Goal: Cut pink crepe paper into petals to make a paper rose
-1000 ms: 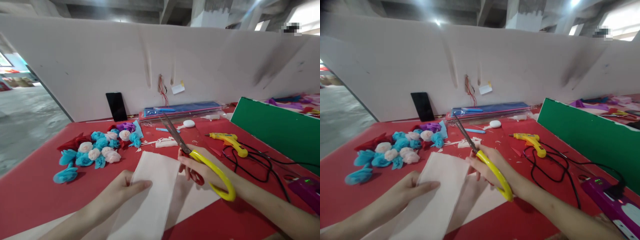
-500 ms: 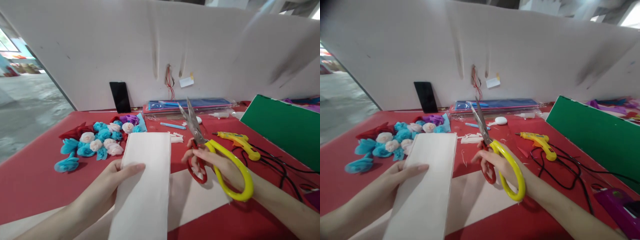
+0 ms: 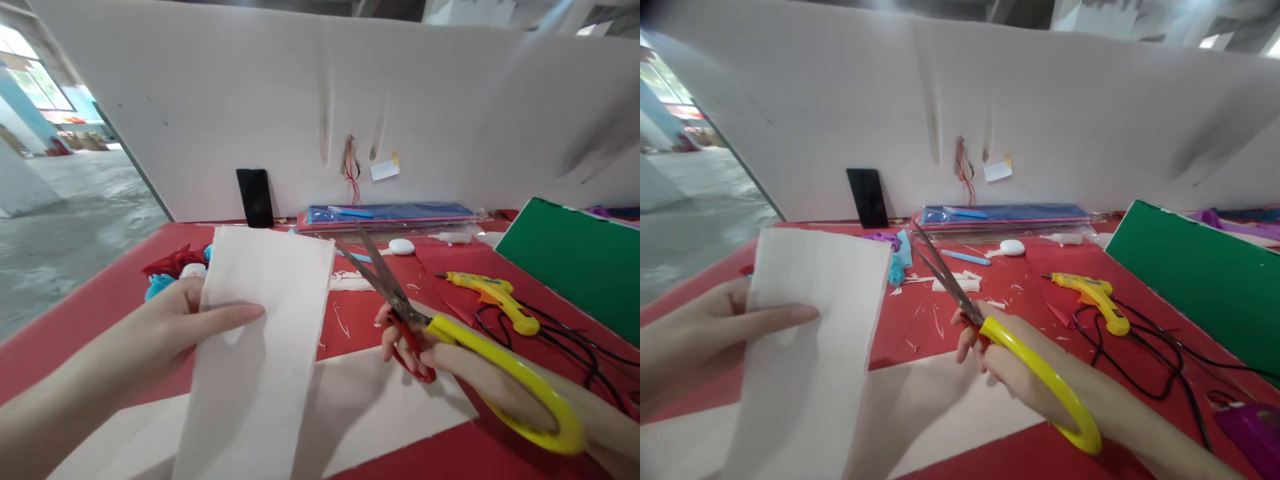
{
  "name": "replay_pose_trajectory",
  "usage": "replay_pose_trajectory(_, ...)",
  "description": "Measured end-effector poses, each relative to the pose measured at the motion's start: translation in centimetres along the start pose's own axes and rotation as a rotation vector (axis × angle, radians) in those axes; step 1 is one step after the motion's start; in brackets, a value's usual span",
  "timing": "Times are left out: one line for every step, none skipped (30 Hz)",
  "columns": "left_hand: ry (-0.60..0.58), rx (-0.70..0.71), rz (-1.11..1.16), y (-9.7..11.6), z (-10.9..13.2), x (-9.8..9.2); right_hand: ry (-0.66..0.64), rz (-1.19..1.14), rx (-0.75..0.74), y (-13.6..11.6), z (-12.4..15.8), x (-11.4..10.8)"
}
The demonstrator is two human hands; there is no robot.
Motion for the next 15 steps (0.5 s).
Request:
replay_pose_trajectory(0.015,0.030,-0.025,0.6,0.0,-0.5,-0.003,0.014,0.016,-0.1,0.4,0.1)
replay_pose_trajectory(0.028,0.063,-0.031,1.1,0.0,-0.9,-0.004,0.025,0.031,-0.2,0.8,0.3)
replay_pose_trajectory(0.048,0.110,-0.011,1.6,-0.1,-1.2,0.000,0.035,0.044,-0.4,1.1,0.4)
replay_pose_trajectory(0.067,0.153,0.011,2.0,-0.1,-1.5,0.007,0.045,0.054,-0.6,1.3,0.5)
replay_pose_trajectory(0.070,0.187,0.029,2.4,-0.2,-1.6,0.017,0.054,0.063,-0.8,1.5,0.6)
replay_pose_trajectory(0.048,0.205,0.034,2.7,-0.3,-1.5,0.028,0.064,0.070,-1.0,1.6,0.7)
replay_pose_trajectory(0.008,0.210,0.020,2.9,-0.5,-1.3,0.036,0.075,0.078,-1.1,1.7,0.8)
replay_pose_trajectory(-0.038,0.214,-0.006,3.1,-0.7,-1.1,0.044,0.087,0.087,-1.2,1.8,0.9)
replay_pose_trajectory(-0.088,0.209,-0.045,3.2,-1.0,-0.8,0.052,0.101,0.098,-1.1,1.9,1.0)
replay_pose_trajectory(-0.131,0.199,-0.094,3.3,-1.3,-0.6,0.058,0.116,0.109,-1.0,2.0,1.0)
replay_pose_trajectory(-0.157,0.188,-0.150,3.4,-1.6,-0.5,0.066,0.132,0.121,-0.8,2.1,1.0)
replay_pose_trajectory(-0.166,0.171,-0.209,3.3,-1.9,-0.5,0.074,0.148,0.132,-0.6,2.1,1.0)
replay_pose_trajectory(-0.170,0.152,-0.262,3.3,-2.1,-0.5,0.083,0.164,0.142,-0.4,2.2,0.9)
replay_pose_trajectory(-0.179,0.132,-0.302,3.2,-2.3,-0.5,0.094,0.177,0.149,-0.3,2.2,0.8)
replay_pose_trajectory(-0.188,0.119,-0.323,3.1,-2.5,-0.5,0.104,0.188,0.153,-0.1,2.1,0.8)
Point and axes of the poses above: each hand's wrist, its own z-axis away from the middle knuckle, its own x-axis out of the palm, y = z × x, the point moved 5 cm from there along -z, towards the middle knuckle, and after that the axes turned 14 degrees about x, right-handed, at the moved point
